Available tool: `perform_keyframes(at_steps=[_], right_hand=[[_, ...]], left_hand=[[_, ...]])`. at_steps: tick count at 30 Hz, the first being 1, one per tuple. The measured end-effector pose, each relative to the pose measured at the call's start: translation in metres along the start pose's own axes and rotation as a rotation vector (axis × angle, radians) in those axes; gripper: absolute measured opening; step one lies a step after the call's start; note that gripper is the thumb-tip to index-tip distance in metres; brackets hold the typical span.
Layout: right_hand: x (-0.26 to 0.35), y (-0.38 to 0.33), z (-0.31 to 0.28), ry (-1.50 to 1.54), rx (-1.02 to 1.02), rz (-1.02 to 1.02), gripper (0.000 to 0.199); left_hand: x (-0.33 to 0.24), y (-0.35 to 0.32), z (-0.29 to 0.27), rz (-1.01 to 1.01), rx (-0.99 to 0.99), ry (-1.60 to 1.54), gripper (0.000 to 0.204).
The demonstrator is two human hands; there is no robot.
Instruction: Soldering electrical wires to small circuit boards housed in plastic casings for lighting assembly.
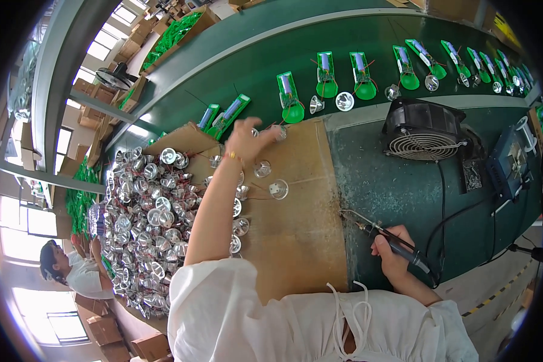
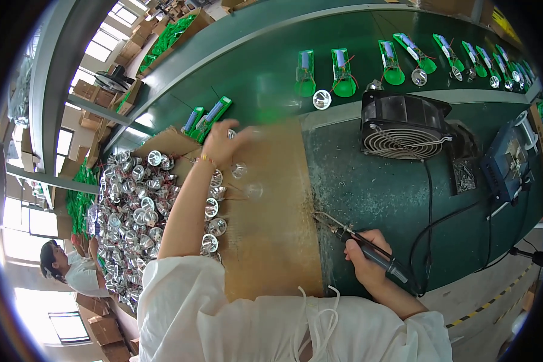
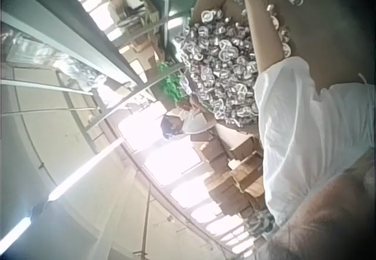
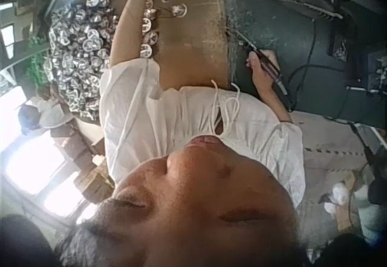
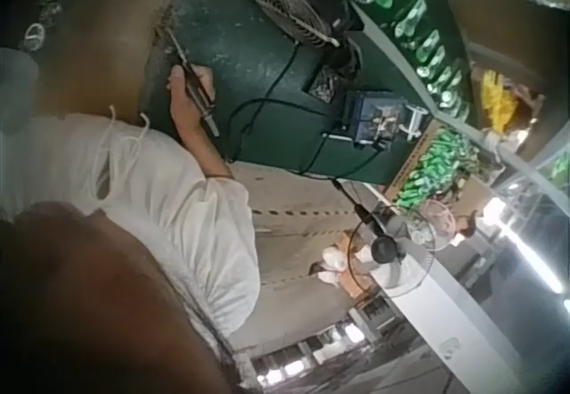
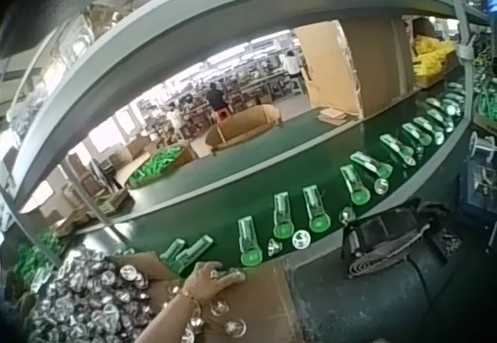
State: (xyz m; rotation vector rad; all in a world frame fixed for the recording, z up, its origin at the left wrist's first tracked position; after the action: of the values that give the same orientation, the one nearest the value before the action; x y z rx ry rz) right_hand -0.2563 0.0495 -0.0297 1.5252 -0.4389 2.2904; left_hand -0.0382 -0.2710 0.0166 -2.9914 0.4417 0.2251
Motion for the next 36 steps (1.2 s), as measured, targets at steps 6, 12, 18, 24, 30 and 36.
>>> perform_keyframes(at_steps=[6, 12, 18, 24, 30, 36], right_hand=[[-0.002, 0.003, 0.001, -0.043, 0.031, 0.001, 0.014], [-0.004, 0.005, -0.001, -0.015, 0.021, 0.011, 0.014], [-0.005, 0.000, -0.002, -0.004, 0.002, 0.013, 0.014], [-0.008, -0.001, -0.004, 0.017, 0.064, 0.027, 0.015], [-0.004, 0.002, -0.003, 0.000, 0.047, 0.008, 0.014], [-0.002, 0.005, 0.001, 0.066, -0.036, 0.077, 0.013]], left_hand=[[-0.016, -0.097, 0.001, 0.362, 0.078, 0.290, 0.058], [0.036, -0.114, -0.046, 0.463, 0.296, 0.469, 0.033], [0.036, 0.006, -0.074, 0.210, -0.094, 0.291, 0.042], [0.080, 0.087, -0.002, -0.055, 0.069, 0.584, 0.069], [0.004, 0.038, -0.070, -0.003, -0.126, 0.344, 0.063], [-0.050, -0.123, -0.007, 0.188, -0.011, 0.043, 0.060]])
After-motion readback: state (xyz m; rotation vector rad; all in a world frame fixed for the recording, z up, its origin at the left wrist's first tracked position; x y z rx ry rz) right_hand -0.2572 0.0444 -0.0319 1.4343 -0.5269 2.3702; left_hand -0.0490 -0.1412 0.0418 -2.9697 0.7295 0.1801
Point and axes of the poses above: each hand's wrist, its own y-axis towards the middle knuckle, its own z-axis out of the palm, x = y × z, the point moved 3 cm from there along y, towards the middle knuckle, and after that the axes turned 14 degrees about y, right-handed, at the moved point
